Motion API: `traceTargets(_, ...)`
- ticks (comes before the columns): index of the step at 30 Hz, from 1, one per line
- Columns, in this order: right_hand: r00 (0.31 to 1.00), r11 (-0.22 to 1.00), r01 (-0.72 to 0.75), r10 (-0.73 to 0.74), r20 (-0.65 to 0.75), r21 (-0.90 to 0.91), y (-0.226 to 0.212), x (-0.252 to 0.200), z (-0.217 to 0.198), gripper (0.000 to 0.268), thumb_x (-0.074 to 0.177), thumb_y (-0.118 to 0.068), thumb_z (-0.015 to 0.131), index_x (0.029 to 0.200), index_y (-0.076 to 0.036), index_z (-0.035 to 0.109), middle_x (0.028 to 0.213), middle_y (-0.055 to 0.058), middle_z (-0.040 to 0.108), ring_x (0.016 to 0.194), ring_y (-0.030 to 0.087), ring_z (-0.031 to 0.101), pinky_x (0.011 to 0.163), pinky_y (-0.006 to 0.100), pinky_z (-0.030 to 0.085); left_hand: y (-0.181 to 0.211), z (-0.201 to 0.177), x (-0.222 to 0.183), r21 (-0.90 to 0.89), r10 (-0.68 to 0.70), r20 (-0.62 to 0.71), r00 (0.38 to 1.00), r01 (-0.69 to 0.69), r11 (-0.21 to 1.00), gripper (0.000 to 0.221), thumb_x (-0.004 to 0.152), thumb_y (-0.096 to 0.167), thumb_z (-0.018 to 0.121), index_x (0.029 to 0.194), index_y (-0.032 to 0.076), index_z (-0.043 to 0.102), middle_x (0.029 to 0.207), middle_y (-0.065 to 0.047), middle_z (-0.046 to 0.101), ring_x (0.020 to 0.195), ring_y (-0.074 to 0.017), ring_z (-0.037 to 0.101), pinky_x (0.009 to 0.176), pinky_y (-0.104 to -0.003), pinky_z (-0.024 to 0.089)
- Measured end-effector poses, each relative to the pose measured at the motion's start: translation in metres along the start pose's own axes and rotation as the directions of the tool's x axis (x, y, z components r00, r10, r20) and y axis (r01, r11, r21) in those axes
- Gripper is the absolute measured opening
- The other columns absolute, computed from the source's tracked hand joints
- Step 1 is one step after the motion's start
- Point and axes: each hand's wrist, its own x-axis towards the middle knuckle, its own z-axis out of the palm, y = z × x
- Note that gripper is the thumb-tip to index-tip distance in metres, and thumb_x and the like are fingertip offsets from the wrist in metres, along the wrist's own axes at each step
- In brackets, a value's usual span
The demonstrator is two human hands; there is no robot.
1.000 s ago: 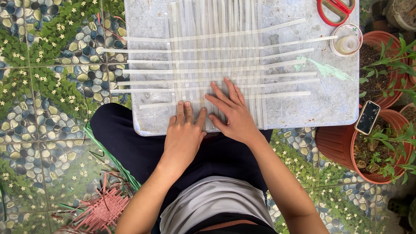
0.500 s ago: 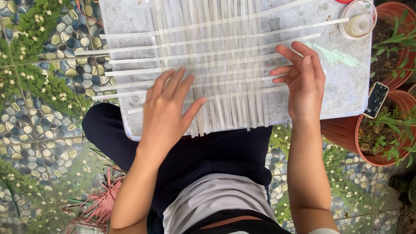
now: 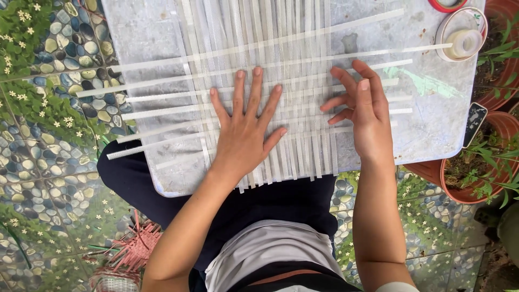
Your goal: The person is weaving flat plastic strips together on a flat surface to create a woven mat or the base of a basket.
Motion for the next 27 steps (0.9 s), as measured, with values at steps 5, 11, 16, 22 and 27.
traceTargets(5, 0.999, 0.999, -0.036, 0.035, -0.031, -0.019, -0.006, 0.009, 0.006, 0.055, 0.102, -0.037, 0.036, 0.139, 0.003, 0.035, 0.132, 0.02, 0.056, 0.063, 0.017, 0.059, 0.052, 0.024, 0.048, -0.002, -0.001, 0.003, 0.009, 0.005, 0.004, 1.0, -0.005, 1.0, 0.077, 0.103, 0.055, 0.048, 0.159, 0.011, 0.021, 0.16, -0.024, 0.002, 0.145, -0.0476, -0.004, 0.104, -0.079, -0.007)
traceTargets(11, 0.997, 0.998, 0.031, -0.027, 0.079, -0.062, -0.008, -0.004, 0.01, 0.051, 0.103, -0.027, 0.036, 0.143, 0.003, 0.027, 0.142, 0.028, 0.043, 0.076, 0.024, 0.062, 0.063, 0.03, 0.053, -0.003, -0.001, 0.001, 0.021, 0.012, -0.003, 1.0, -0.012, 1.0, 0.077, 0.102, 0.055, 0.048, 0.159, 0.011, 0.021, 0.16, -0.024, 0.002, 0.145, -0.0474, -0.004, 0.105, -0.079, -0.006)
traceTargets(16, 0.954, 0.954, 0.295, -0.291, 0.074, -0.059, 0.004, -0.032, 0.025, 0.046, 0.106, -0.024, 0.036, 0.147, -0.004, 0.027, 0.153, 0.027, 0.036, 0.115, 0.034, 0.057, 0.086, 0.038, 0.055, -0.003, 0.0, -0.001, 0.021, 0.014, -0.021, 1.0, -0.014, 1.0, 0.075, 0.102, 0.055, 0.044, 0.158, 0.01, 0.022, 0.16, -0.024, 0.004, 0.145, -0.0473, -0.003, 0.104, -0.078, -0.006)
traceTargets(22, 0.89, 0.875, 0.437, -0.454, -0.041, -0.209, 0.037, -0.029, 0.049, 0.02, 0.101, -0.003, 0.045, 0.116, 0.001, 0.058, 0.107, 0.016, 0.069, 0.101, 0.031, 0.066, 0.088, 0.039, 0.052, -0.001, -0.004, -0.003, -0.115, -0.017, -0.017, 1.0, 0.015, 0.993, 0.066, 0.102, 0.047, 0.042, 0.157, 0.017, 0.022, 0.163, -0.018, -0.003, 0.149, -0.0423, -0.009, 0.105, -0.074, -0.016)
traceTargets(27, 0.921, 0.891, 0.386, -0.389, 0.037, -0.237, 0.018, -0.036, 0.042, 0.025, 0.099, -0.006, 0.051, 0.121, -0.002, 0.061, 0.116, 0.014, 0.068, 0.111, 0.028, 0.063, 0.09, 0.037, 0.049, 0.001, -0.003, -0.006, -0.123, -0.014, -0.049, 0.999, 0.007, 0.992, 0.066, 0.101, 0.049, 0.041, 0.156, 0.017, 0.025, 0.163, -0.018, 0.002, 0.149, -0.0412, -0.006, 0.105, -0.073, -0.016)
